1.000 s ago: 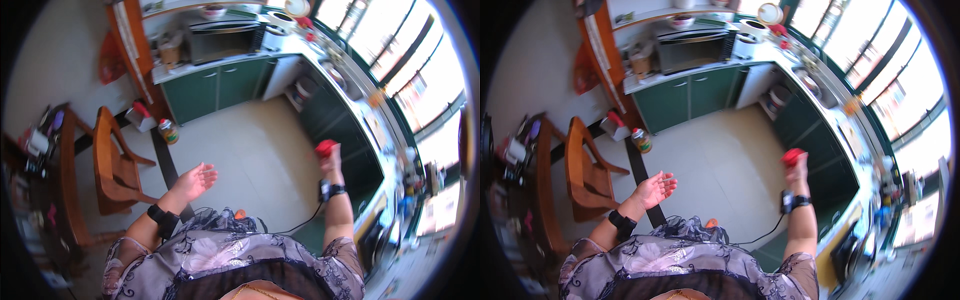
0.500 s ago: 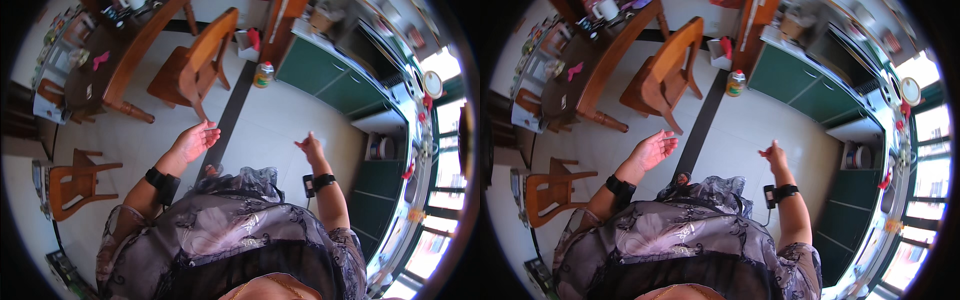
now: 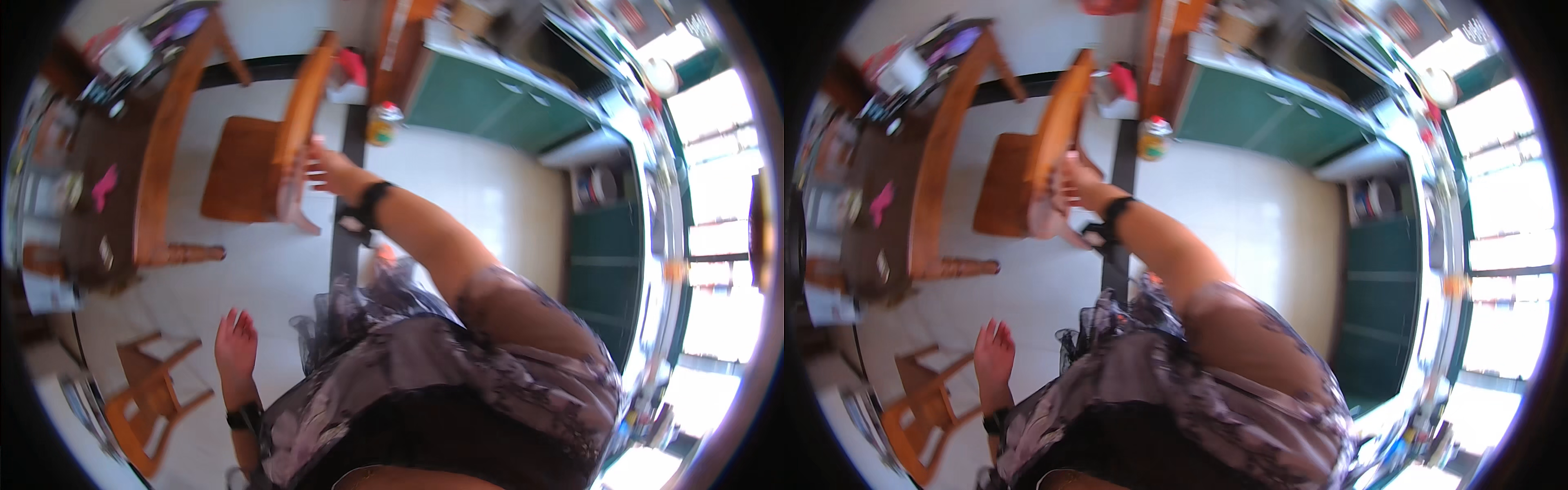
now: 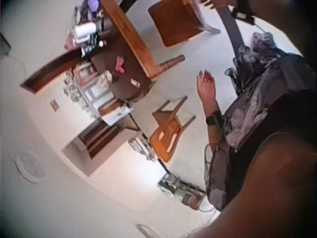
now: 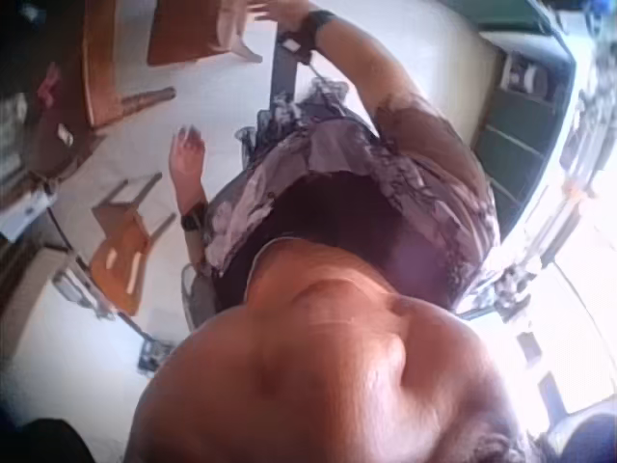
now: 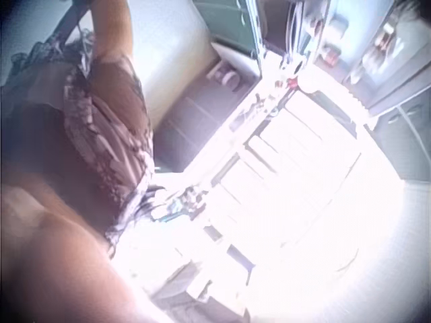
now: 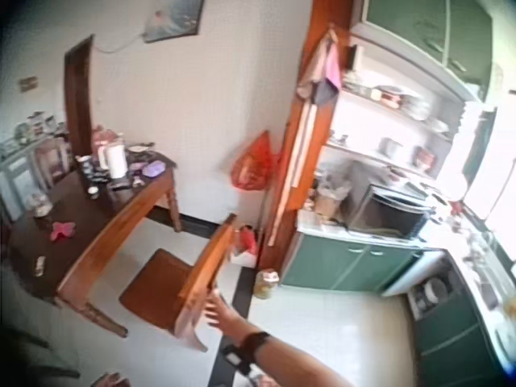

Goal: The person clears dishes from a table, places them into a sink, and then cleans the table surface by hand with a cloth.

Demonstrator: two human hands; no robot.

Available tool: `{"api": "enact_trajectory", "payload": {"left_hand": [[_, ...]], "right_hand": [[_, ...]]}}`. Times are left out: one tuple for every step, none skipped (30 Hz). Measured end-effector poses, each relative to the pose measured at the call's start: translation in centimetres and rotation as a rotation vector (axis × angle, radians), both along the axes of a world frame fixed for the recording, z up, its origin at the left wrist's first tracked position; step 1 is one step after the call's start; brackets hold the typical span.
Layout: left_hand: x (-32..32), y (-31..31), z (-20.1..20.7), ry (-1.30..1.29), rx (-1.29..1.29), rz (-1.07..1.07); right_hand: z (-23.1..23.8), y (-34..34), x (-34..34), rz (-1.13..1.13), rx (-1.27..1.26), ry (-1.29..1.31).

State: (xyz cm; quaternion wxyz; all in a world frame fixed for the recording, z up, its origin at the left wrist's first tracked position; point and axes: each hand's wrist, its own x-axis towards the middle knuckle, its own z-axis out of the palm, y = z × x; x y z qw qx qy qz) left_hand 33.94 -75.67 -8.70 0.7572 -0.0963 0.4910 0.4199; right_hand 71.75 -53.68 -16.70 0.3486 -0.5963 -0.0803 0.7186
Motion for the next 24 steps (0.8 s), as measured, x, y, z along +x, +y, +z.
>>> {"api": "enact_trajectory", "payload": {"left_hand": [[-0.7, -2.1, 1.6, 0.053, -0.015, 0.066], [-0.8, -2.9, 3.3, 0.117, -0.041, 0.114], [-1.0, -3.5, 3.9, 0.116, -0.032, 0.125], [-1.0, -4.0, 5.1, 0.133, -0.021, 0.145], [-1.4, -4.0, 6.2, 0.151, -0.009, 0.159], [-2.0, -4.2, 7.2, 0.156, -0.013, 0.163], [-2.3, -5.5, 7.4, 0.154, -0.024, 0.195], [-2.2, -6.3, 7.8, 0.143, -0.032, 0.215], [-2.0, -6.5, 8.3, 0.167, -0.032, 0.219], [-2.2, -6.7, 8.4, 0.169, -0.012, 0.217], [-2.4, -6.6, 8.4, 0.168, 0.014, 0.206], [-2.6, -6.4, 8.3, 0.168, 0.038, 0.193], [-2.6, -6.1, 8.2, 0.169, 0.034, 0.191], [-2.4, -5.5, 8.0, 0.172, 0.029, 0.187], [-2.3, -4.6, 7.7, 0.168, 0.028, 0.176], [-2.3, -3.9, 7.3, 0.137, 0.027, 0.162], [-2.0, -3.4, 7.0, 0.109, 0.029, 0.155], [-1.7, -2.6, 6.8, 0.08, 0.03, 0.143], [-0.9, -2.1, 7.1, 0.115, 0.006, 0.143], [-0.4, -1.4, 7.2, 0.117, 0.0, 0.118], [0.0, -0.5, 7.0, 0.113, -0.004, 0.083], [0.0, 0.1, 7.0, 0.11, -0.02, 0.051], [-0.1, 1.1, 6.7, 0.116, -0.036, 0.02], [-0.6, 2.2, 6.2, 0.127, -0.032, -0.026]], "right_hand": [[0.2, 1.3, -3.8, -0.033, -0.091, 0.014], [-0.2, 1.8, -5.2, -0.02, -0.13, 0.072], [-0.6, 2.0, -6.6, -0.09, -0.132, 0.123], [-0.9, 2.0, -8.1, -0.151, -0.133, 0.194], [-3.2, 1.3, -9.1, -0.193, -0.096, 0.275], [-5.3, 0.2, -10.4, -0.226, -0.062, 0.357], [-3.6, -1.3, -11.2, -0.24, -0.149, 0.304], [-3.1, -2.2, -11.6, -0.223, -0.171, 0.244], [-2.7, -3.2, -12.0, -0.207, -0.195, 0.185], [-0.6, -4.0, -12.7, -0.223, -0.206, 0.104], [-0.2, -4.5, -12.7, -0.206, -0.188, 0.069], [0.3, -4.9, -12.8, -0.19, -0.171, 0.035], [0.4, -5.3, -13.1, -0.172, -0.153, 0.0], [0.3, -5.5, -13.5, -0.21, -0.132, 0.015], [-0.3, -5.3, -13.5, -0.255, -0.106, 0.025], [-1.0, -5.1, -13.6, -0.304, -0.08, 0.034], [-0.5, -4.7, -13.5, -0.304, -0.034, 0.059], [0.0, -4.3, -13.3, -0.266, -0.053, 0.06], [3.5, -4.3, -12.4, -0.223, -0.072, 0.059], [5.8, -4.6, -11.3, -0.193, -0.095, 0.059], [5.9, -4.5, -10.3, -0.212, -0.091, 0.069], [5.9, -4.2, -9.9, -0.22, -0.095, 0.037], [5.8, -3.7, -9.3, -0.232, -0.101, 0.005], [6.6, -3.5, -8.6, -0.251, -0.108, -0.027]]}}
